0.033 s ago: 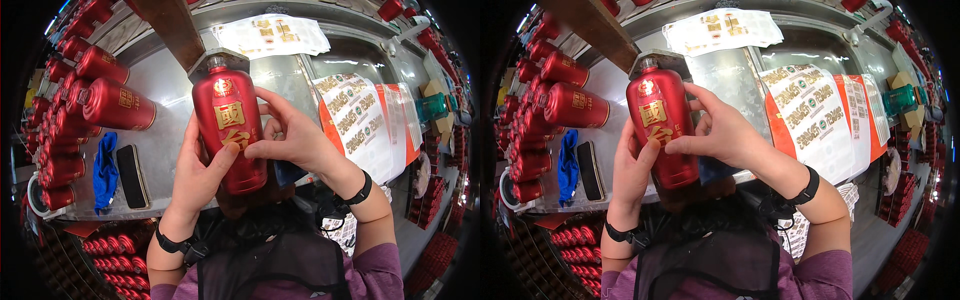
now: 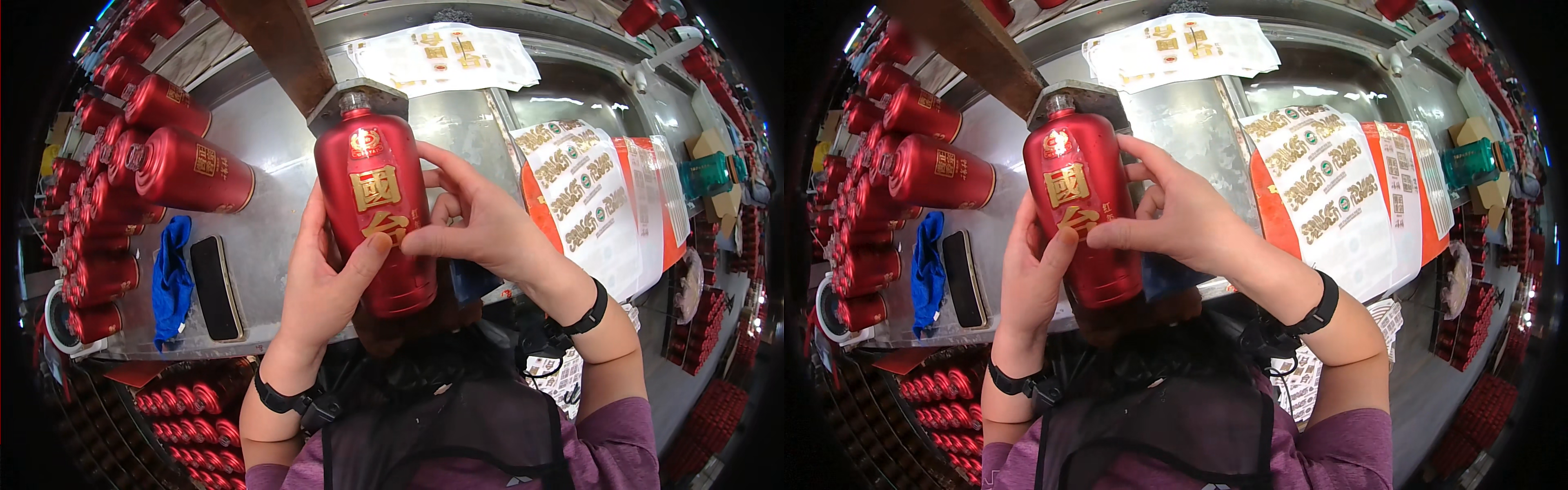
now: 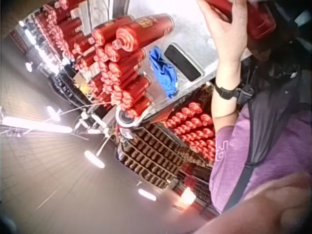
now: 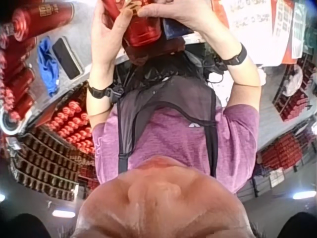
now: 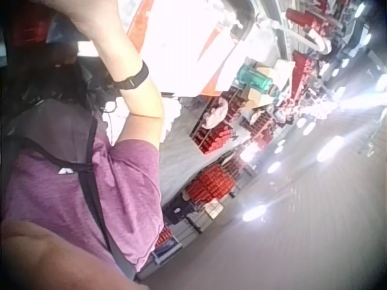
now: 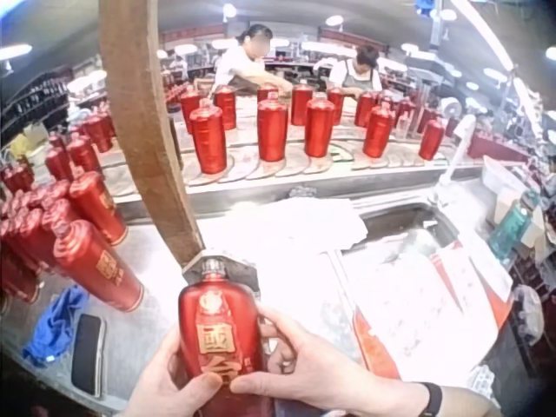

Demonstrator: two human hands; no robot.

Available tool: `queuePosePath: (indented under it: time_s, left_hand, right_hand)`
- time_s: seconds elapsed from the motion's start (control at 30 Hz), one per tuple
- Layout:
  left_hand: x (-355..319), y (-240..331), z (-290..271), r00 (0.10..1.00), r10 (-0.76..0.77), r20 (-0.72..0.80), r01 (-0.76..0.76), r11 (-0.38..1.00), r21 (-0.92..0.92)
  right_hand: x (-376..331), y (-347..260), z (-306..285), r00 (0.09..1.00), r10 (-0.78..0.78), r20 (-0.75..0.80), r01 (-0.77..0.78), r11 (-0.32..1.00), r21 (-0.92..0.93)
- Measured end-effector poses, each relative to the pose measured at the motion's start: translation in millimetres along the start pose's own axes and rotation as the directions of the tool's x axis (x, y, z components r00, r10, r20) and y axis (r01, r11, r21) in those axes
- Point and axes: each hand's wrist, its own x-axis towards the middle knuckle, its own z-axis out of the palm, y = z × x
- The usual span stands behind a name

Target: Apply gold-colored decorative labels and stickers to red metal bottles on an assembly line.

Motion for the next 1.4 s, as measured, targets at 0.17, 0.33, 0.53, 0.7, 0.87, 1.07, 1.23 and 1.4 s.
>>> queuePosePath:
  time_s: [0.17, 0.33, 0.53, 0.7, 0.87, 1.07, 1.23, 1.4]
  left_hand:
    - [0.9, 0.7, 1.1, 1.0, 0.006, 0.018, -0.006, 1.0, -0.001]
    - [0.4, 2.1, 0.8, 1.0, 0.003, 0.024, -0.002, 1.0, -0.017]
    - [1.0, 2.3, 0.9, 1.0, -0.008, 0.024, 0.008, 1.0, -0.004]
    - [1.6, 1.2, -0.4, 0.999, 0.022, 0.038, -0.02, 0.999, -0.042]
    - [2.9, 3.2, 1.6, 0.999, -0.033, 0.011, 0.034, 0.994, -0.108]
    - [2.3, -0.7, 1.3, 1.0, 0.016, 0.02, -0.015, 0.997, -0.077]
    - [2.5, -1.2, -0.9, 0.999, 0.023, 0.034, -0.021, 0.997, -0.068]
    - [3.4, -1.6, -0.1, 0.999, 0.02, 0.025, -0.018, 0.998, -0.055]
  right_hand:
    - [1.3, 2.7, -0.9, 1.0, 0.004, 0.0, -0.004, 1.0, 0.016]
    - [-0.7, 1.1, 0.4, 1.0, -0.001, 0.0, 0.001, 1.0, -0.004]
    - [-0.7, -2.3, -0.1, 1.0, 0.017, 0.002, -0.017, 1.0, 0.022]
    - [4.1, 5.0, -3.8, 1.0, -0.007, 0.029, 0.006, 0.999, 0.051]
    - [20.0, -14.3, -7.0, 1.0, 0.016, -0.027, -0.013, 0.996, 0.091]
    - [31.2, -5.9, -5.6, 1.0, -0.006, 0.002, 0.006, 0.996, 0.085]
    - [31.2, -7.3, -3.2, 1.0, -0.026, -0.011, 0.027, 0.992, 0.125]
    - [31.3, -8.6, -3.9, 1.0, -0.027, -0.015, 0.029, 0.992, 0.127]
